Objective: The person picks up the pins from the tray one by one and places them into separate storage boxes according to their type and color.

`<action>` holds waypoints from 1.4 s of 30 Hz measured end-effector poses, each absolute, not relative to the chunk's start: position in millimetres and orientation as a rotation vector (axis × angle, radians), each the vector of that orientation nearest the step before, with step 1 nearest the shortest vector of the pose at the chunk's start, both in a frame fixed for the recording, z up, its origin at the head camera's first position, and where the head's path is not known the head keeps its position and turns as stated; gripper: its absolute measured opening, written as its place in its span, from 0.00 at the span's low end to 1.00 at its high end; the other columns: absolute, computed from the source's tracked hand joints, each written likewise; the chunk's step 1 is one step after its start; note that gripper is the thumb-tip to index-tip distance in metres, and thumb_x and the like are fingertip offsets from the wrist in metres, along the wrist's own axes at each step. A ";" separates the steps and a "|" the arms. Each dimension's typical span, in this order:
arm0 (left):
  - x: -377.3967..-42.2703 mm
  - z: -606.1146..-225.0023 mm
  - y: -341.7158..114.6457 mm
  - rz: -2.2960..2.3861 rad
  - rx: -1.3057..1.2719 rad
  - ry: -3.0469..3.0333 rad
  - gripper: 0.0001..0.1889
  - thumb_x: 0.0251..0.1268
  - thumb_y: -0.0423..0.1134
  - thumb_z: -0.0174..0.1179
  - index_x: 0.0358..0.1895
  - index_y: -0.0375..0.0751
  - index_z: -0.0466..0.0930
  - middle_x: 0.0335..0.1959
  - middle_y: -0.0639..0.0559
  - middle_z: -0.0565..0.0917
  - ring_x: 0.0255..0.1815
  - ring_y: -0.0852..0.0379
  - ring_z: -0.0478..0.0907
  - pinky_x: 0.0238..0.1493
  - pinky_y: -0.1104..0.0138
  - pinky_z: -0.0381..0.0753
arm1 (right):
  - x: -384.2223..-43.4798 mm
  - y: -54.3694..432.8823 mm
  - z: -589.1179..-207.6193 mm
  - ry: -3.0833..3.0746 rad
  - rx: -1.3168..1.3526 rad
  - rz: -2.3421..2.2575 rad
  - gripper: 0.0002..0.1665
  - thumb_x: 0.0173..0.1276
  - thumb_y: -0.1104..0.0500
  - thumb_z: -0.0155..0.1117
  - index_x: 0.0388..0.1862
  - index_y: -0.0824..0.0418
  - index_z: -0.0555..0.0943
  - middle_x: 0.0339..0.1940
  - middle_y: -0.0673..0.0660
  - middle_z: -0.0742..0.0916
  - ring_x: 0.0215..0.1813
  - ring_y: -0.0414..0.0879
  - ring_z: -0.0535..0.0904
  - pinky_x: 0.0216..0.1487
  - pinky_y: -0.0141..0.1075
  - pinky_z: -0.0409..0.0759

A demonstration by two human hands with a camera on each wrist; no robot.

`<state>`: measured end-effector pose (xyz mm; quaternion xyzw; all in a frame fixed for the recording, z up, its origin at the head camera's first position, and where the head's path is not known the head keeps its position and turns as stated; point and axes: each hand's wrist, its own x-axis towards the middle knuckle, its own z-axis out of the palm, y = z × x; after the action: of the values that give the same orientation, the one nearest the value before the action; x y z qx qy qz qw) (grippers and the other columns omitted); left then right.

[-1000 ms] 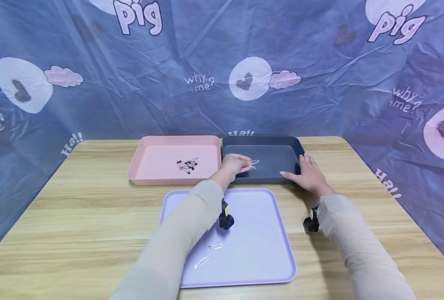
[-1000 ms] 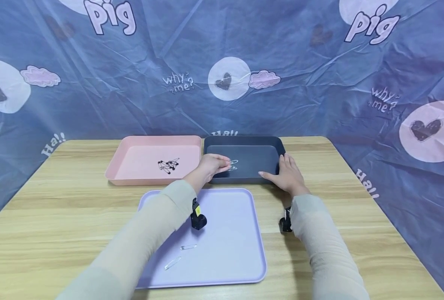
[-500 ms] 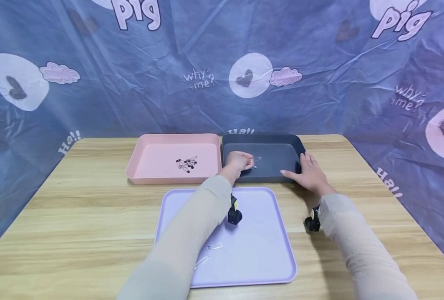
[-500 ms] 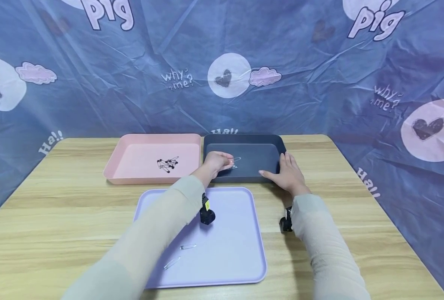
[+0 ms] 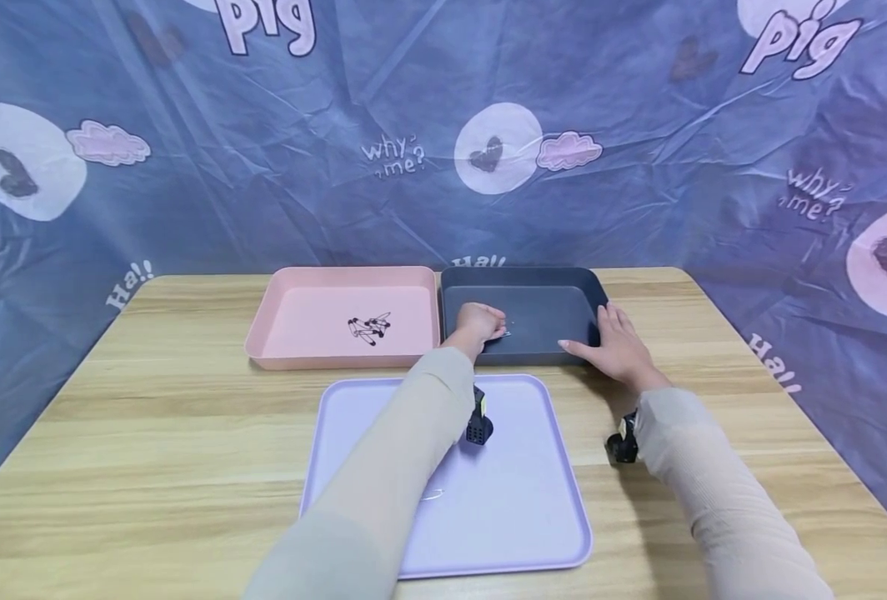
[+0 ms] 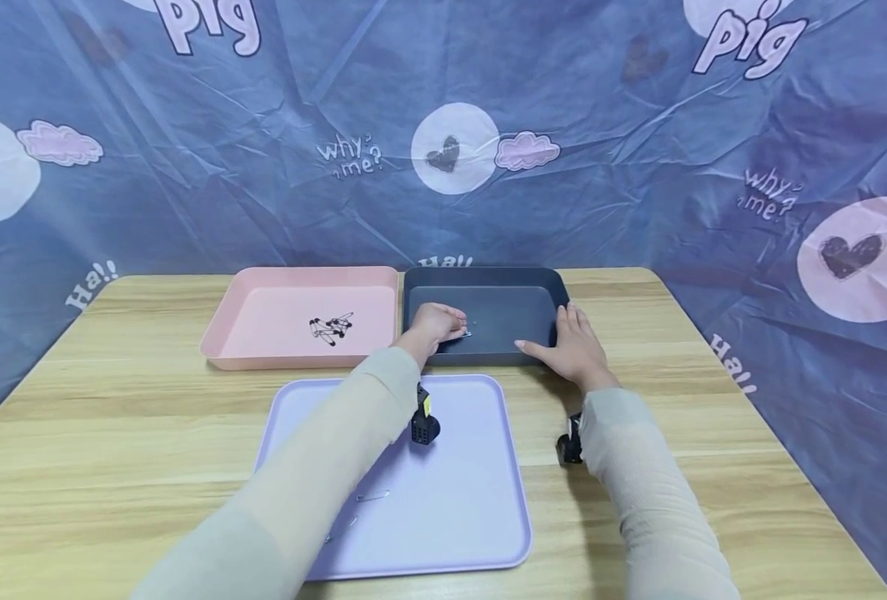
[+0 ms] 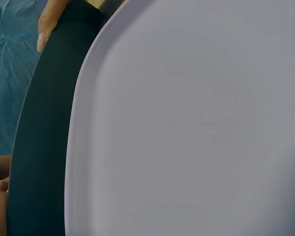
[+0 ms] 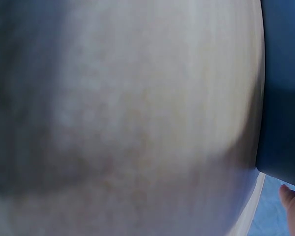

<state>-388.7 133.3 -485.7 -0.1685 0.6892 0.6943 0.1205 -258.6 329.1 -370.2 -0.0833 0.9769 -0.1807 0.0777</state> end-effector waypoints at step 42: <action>-279.1 -327.0 84.5 1.855 -0.257 1.937 0.18 0.61 0.37 0.49 0.52 0.32 0.70 0.47 0.41 0.76 0.47 0.49 0.74 0.46 0.65 0.73 | -259.6 330.2 -371.6 2.943 -0.251 -0.566 0.63 0.52 0.28 0.47 0.64 0.74 0.36 0.65 0.71 0.40 0.65 0.63 0.33 0.62 0.53 0.38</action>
<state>-279.1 84.5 -327.0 -0.0929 0.7011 0.6713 0.2217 -259.6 330.2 -371.6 -0.0833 0.9764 -0.1877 0.0671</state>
